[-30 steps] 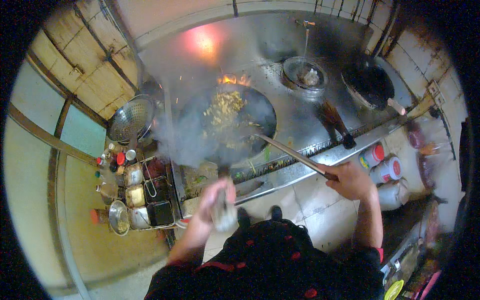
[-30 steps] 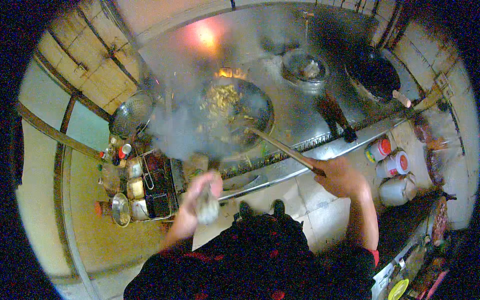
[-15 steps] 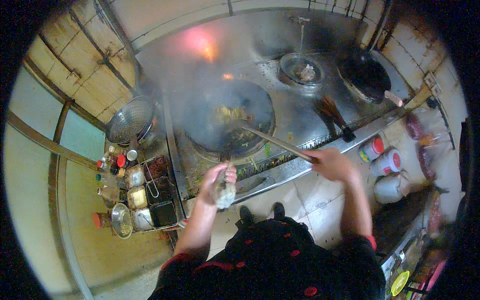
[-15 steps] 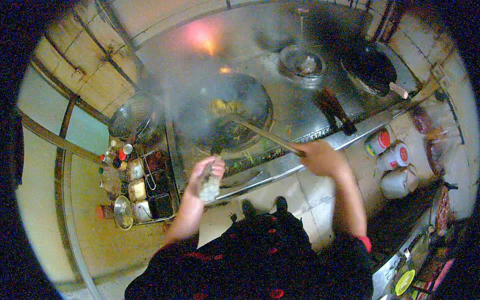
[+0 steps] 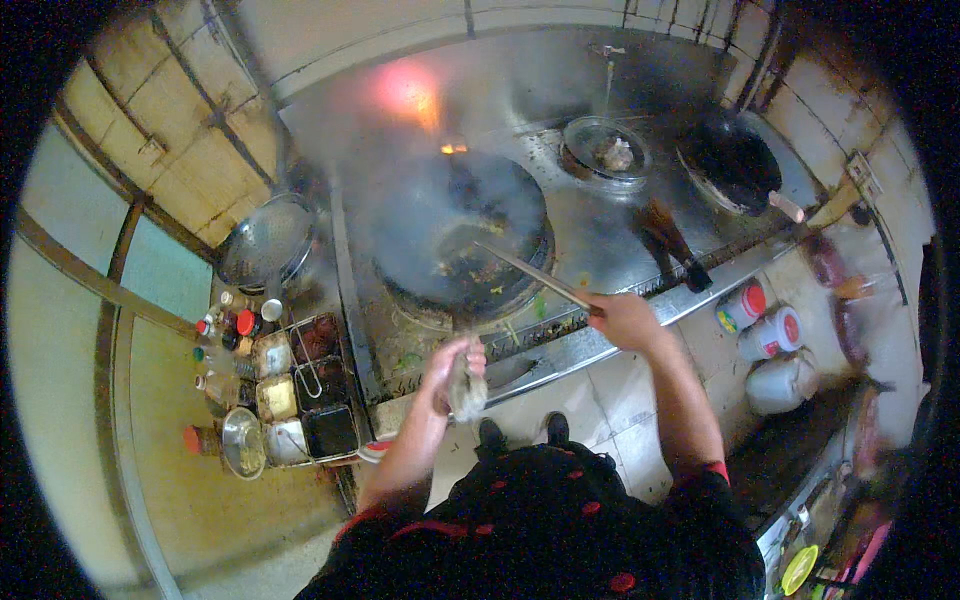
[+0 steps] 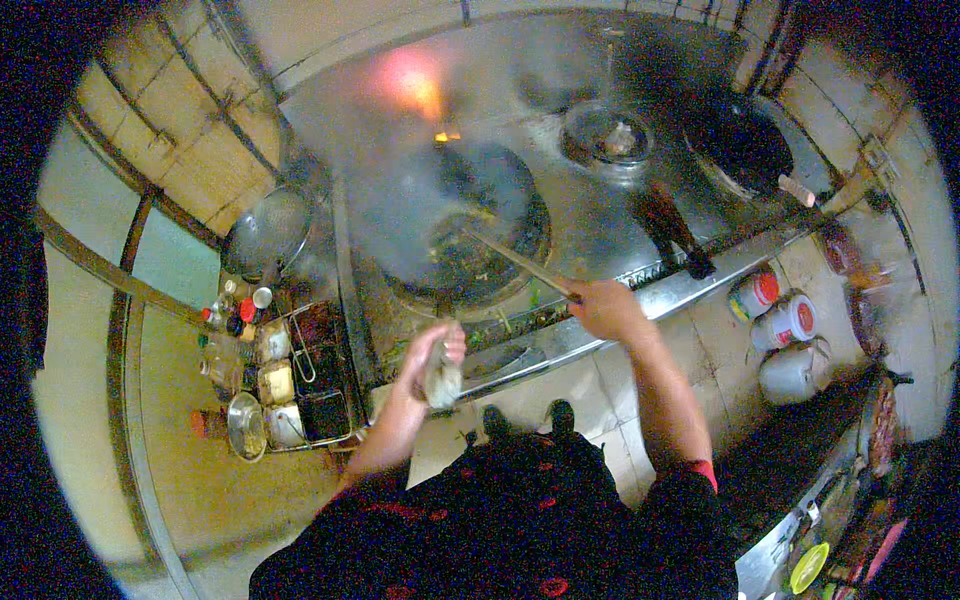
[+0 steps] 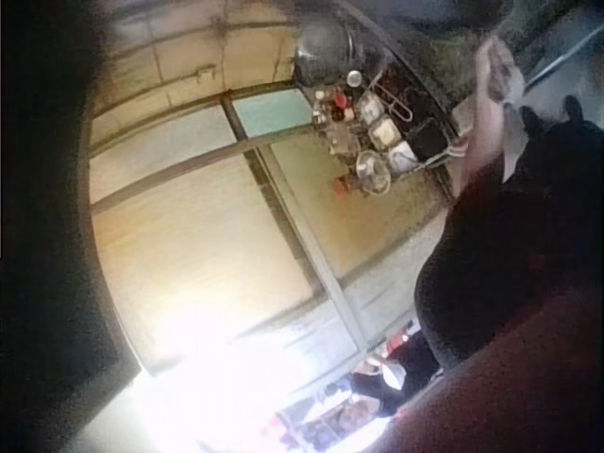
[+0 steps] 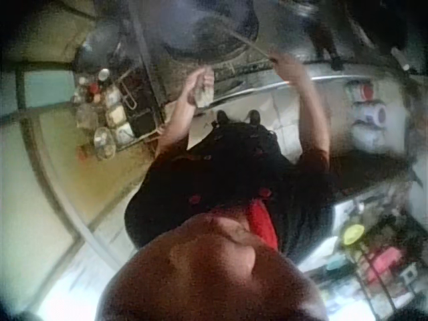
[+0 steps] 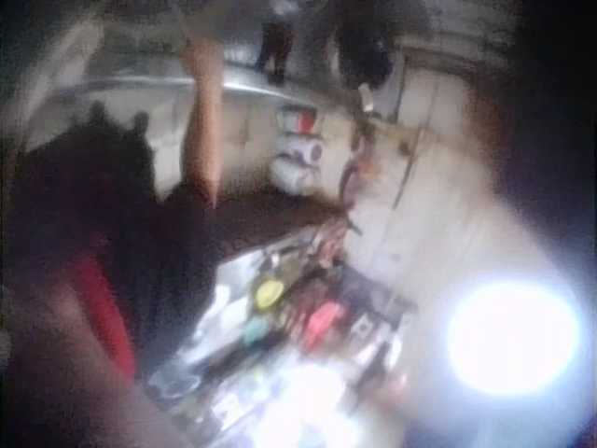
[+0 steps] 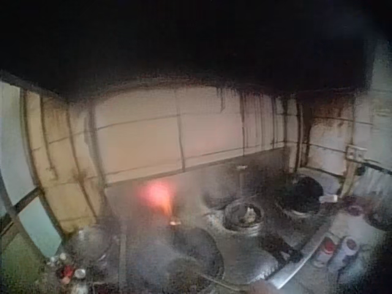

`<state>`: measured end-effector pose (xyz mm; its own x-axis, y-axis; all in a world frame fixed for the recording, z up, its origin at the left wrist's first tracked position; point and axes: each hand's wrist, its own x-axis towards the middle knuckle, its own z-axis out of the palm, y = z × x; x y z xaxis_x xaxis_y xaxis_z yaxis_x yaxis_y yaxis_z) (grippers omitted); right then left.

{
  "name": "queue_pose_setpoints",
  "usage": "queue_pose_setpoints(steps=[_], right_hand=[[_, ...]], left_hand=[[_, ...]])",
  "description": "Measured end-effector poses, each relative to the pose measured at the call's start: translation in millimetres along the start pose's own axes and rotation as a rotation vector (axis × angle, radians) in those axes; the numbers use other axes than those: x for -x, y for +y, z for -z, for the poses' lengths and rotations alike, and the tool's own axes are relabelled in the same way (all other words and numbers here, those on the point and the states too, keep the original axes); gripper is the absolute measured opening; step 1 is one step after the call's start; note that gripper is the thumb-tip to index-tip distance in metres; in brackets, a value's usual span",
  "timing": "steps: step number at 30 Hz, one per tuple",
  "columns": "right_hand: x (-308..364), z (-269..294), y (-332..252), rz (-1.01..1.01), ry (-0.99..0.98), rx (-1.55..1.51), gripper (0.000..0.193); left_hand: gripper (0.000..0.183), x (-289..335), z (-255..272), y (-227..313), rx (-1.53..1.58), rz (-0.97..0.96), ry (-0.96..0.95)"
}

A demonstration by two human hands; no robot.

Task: The person stir-fries ingredients in a wok over a high flame, then plates the cooked food. They clean the wok with water and a brush, chop green vegetables on a cutting board, and prepare the wok again by adding oil and garlic.

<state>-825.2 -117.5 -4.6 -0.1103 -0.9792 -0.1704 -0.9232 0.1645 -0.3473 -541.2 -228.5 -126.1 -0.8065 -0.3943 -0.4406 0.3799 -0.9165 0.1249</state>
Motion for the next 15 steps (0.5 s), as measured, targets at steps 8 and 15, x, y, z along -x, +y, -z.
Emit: queue_pose_setpoints(steps=[8, 15], right_hand=[[78.6, 39.8, 21.8, -0.21, -0.154, -0.028, 0.052], [-5.4, -33.6, -42.7, -0.206, 0.046, 0.074, 0.041]], left_hand=[[0.026, 60.8, 31.5, 6.2, -0.646, 0.047, 0.308], [0.011, 19.2, 14.2, -0.8, -0.816, -0.089, 0.21]])
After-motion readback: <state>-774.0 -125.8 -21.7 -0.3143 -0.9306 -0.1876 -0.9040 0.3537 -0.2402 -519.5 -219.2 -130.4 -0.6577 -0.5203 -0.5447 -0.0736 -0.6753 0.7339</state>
